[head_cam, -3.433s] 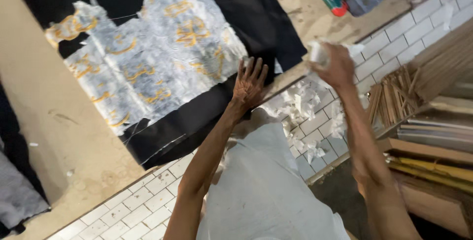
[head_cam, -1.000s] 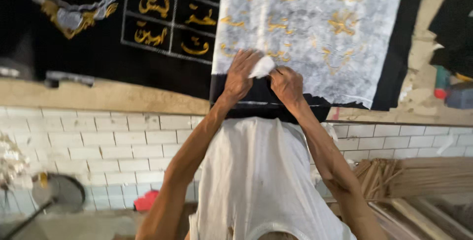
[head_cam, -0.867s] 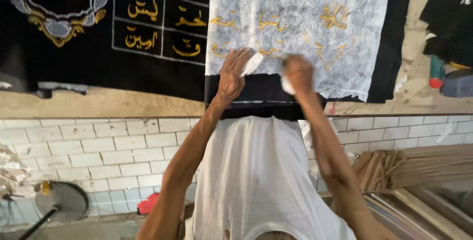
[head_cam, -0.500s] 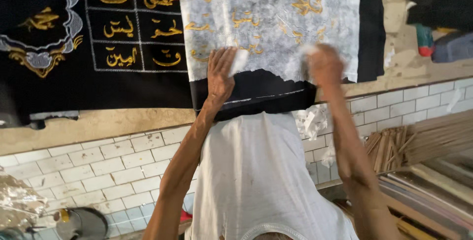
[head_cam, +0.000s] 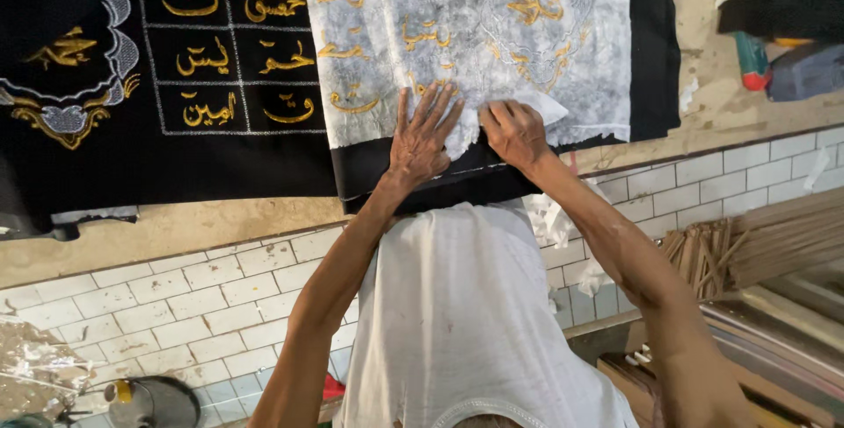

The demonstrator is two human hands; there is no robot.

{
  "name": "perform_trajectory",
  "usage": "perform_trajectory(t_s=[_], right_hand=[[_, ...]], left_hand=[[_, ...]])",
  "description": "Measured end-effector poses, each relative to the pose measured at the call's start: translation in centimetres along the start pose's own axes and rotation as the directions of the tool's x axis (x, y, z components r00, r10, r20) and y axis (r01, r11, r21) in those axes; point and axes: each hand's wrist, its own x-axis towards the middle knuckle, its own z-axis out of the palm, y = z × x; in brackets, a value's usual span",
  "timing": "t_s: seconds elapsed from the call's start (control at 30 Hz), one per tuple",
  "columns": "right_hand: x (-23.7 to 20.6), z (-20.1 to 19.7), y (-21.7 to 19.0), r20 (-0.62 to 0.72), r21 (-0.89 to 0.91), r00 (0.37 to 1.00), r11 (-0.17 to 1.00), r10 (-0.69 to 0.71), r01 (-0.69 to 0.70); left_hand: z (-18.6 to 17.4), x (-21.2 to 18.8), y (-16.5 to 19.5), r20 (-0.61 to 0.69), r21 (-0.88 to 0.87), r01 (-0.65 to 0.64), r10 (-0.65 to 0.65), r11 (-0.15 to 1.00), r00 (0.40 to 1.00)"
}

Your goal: The person peels a white transfer paper with gold Arabic calligraphy off a black fabric laid on a table. They lift and remove the paper in sections, smoothing and adjusting the fabric as they work.

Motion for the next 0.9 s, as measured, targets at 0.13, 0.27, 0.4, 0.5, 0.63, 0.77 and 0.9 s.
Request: perform_trajectory(t_s=[0.13,0.27,0.4,0.5,0.63,0.77,0.9], right_hand=[[0.0,1.7,1.0,-0.023,0.080,0.999,0.996,0.037,-0.035],[0.2,2.9,3.8,-0.101,0.058,0.989,0.993,0.107,-0.102],[-3.9,-1.7,13.0,-0.152,-0.052,0.866,0.871,0.476,-0.488],[-8.3,-4.4,16.1,-0.206,-0.063,0.808,0.816,0.553,-0.575],[-9.5,-4.4,13.3,-0.215,0.176,0.827,0.854,0.519,-0.490],[-7.3,-4.1,6.3,0.021,0.225,0.875,0.850,0.484,-0.476],[-6.5,-4.6,4.5,-0.036,0.109,0.868,0.866,0.495,-0.489]], left_hand=[[-0.2,-0.1,0.0,0.022,-0.009,-0.006,0.006,1.000,1.000],[-0.8,0.0,0.0,-0.010,0.025,-0.012,0.012,1.000,1.000],[-0.9,0.0,-0.1,-0.031,-0.034,-0.035,0.034,0.999,0.999],[-0.3,-0.2,-0.3,-0.024,-0.035,-0.024,0.023,0.999,0.999],[1.0,0.2,0.2,-0.053,-0.055,0.001,-0.004,0.998,0.999],[2.8,2.4,2.8,0.061,-0.033,-0.098,0.100,0.995,0.993],[4.7,4.8,6.0,0.108,-0.098,-0.154,0.164,0.983,0.980]])
